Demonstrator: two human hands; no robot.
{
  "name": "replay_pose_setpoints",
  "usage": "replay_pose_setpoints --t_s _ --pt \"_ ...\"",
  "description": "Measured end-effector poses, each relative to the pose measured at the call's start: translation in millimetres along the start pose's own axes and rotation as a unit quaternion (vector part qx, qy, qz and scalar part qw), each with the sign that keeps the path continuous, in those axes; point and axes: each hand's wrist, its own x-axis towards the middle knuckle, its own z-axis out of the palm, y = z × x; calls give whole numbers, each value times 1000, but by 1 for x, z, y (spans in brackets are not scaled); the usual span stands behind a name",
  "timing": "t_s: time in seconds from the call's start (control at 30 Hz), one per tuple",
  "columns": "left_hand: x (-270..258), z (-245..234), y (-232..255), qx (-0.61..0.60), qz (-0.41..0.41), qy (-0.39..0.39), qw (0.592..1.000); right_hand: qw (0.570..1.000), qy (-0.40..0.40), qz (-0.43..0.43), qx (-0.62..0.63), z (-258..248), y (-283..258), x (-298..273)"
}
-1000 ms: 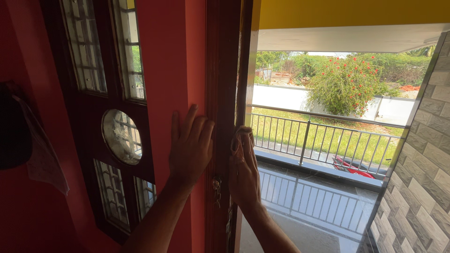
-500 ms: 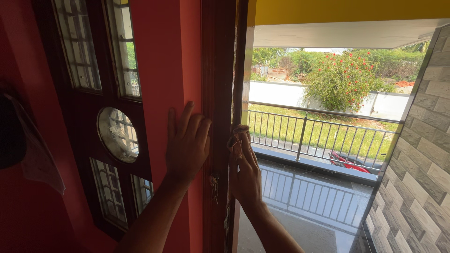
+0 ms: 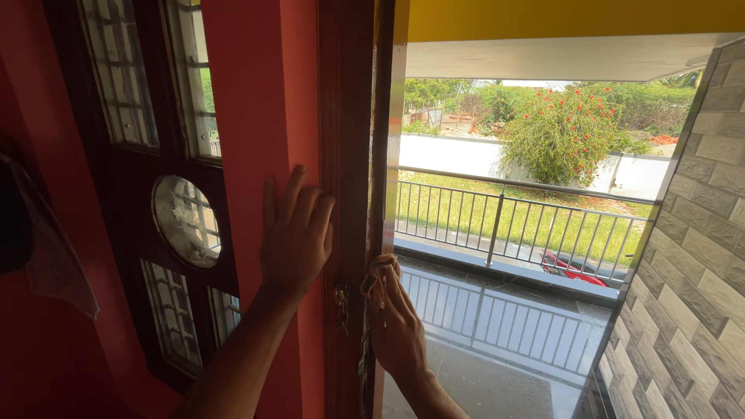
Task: The person wets a cloth in a bucket, then wipes the wooden door frame and the door surface with the cloth. The person cleans the lower frame, side edges, and the main door panels.
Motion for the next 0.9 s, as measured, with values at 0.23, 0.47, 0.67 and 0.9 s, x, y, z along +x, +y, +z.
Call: replay_pose_setpoints --t_s 0.23,0.47,0.67,0.9 --pt "0 1 -2 8 8 7 1000 997 -71 15 1 1 15 -34" --pt "-1 0 -3 -9 3 5 1000 982 -164 71 58 -8 25 -74" --pt "-1 3 -3 4 2 2 1000 870 -279 382 141 12 70 -160" --pt "-2 8 -5 -23 9 18 1000 570 30 635 520 35 158 -270"
